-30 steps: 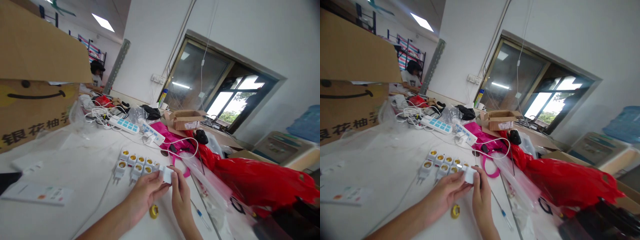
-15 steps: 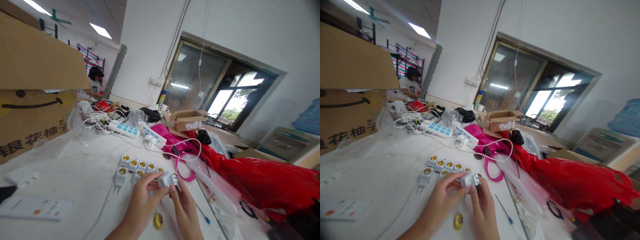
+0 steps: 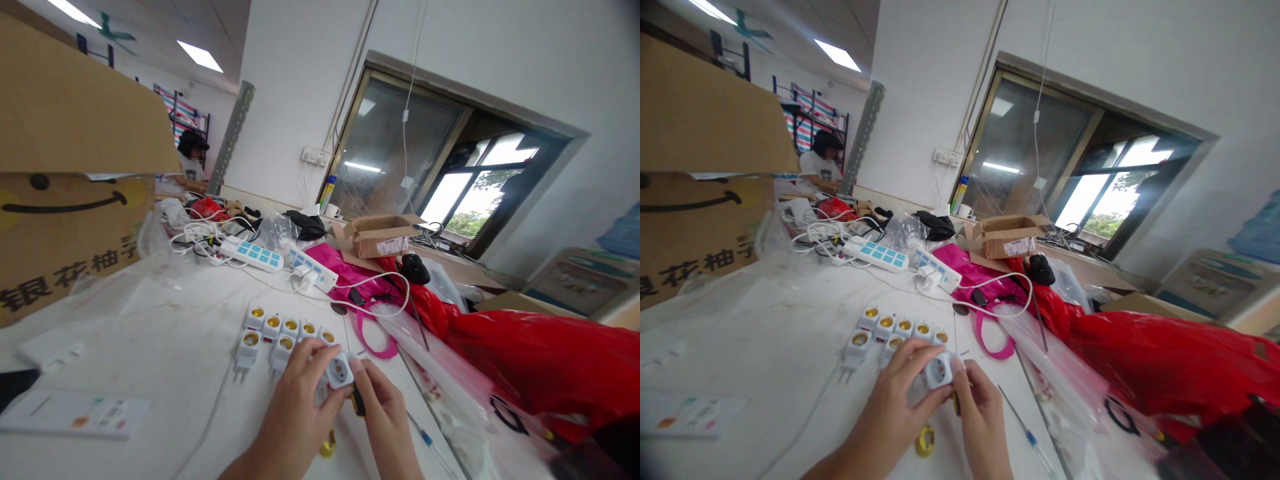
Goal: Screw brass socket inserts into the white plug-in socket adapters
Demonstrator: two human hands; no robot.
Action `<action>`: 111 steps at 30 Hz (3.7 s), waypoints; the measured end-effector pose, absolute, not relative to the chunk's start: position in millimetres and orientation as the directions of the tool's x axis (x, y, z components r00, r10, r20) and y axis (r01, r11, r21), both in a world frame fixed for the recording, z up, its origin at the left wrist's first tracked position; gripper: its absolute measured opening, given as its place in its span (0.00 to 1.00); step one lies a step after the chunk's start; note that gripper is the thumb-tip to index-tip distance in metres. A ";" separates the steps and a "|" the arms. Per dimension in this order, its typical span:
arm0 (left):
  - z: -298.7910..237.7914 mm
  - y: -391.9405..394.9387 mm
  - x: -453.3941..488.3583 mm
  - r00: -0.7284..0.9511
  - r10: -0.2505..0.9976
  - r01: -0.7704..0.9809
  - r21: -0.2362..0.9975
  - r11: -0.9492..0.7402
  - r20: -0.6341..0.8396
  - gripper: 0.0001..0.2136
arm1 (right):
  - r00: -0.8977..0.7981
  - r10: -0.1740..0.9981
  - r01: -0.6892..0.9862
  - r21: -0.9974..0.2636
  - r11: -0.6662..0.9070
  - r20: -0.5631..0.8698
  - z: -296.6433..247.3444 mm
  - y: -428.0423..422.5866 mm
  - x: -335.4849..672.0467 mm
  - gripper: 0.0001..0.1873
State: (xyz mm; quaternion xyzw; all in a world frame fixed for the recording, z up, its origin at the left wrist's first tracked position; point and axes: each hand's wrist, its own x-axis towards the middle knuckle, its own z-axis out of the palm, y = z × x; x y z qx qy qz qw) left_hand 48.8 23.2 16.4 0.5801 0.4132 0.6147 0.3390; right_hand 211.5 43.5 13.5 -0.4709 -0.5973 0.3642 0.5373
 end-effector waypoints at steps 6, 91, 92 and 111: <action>20.3 22.5 42.7 -0.049 0.890 0.009 0.891 -0.453 0.453 0.15 | -0.028 0.945 0.195 -0.926 0.324 0.324 20.7 36.2 207.9 0.30; 26.4 28.7 30.8 -0.001 0.938 -0.001 0.938 -0.346 0.346 0.18 | -0.346 0.876 -0.259 -0.931 0.256 0.337 29.5 29.9 216.4 0.28; 27.4 26.1 31.3 -0.011 0.929 0.028 0.929 -0.369 0.370 0.17 | -0.350 0.875 -0.289 -0.927 0.239 0.335 32.2 29.8 216.5 0.27; 32.8 12.4 39.1 -0.148 0.769 0.252 0.776 -0.578 0.622 0.13 | -0.228 0.809 0.107 -0.812 0.574 0.542 -6.3 39.5 229.8 0.27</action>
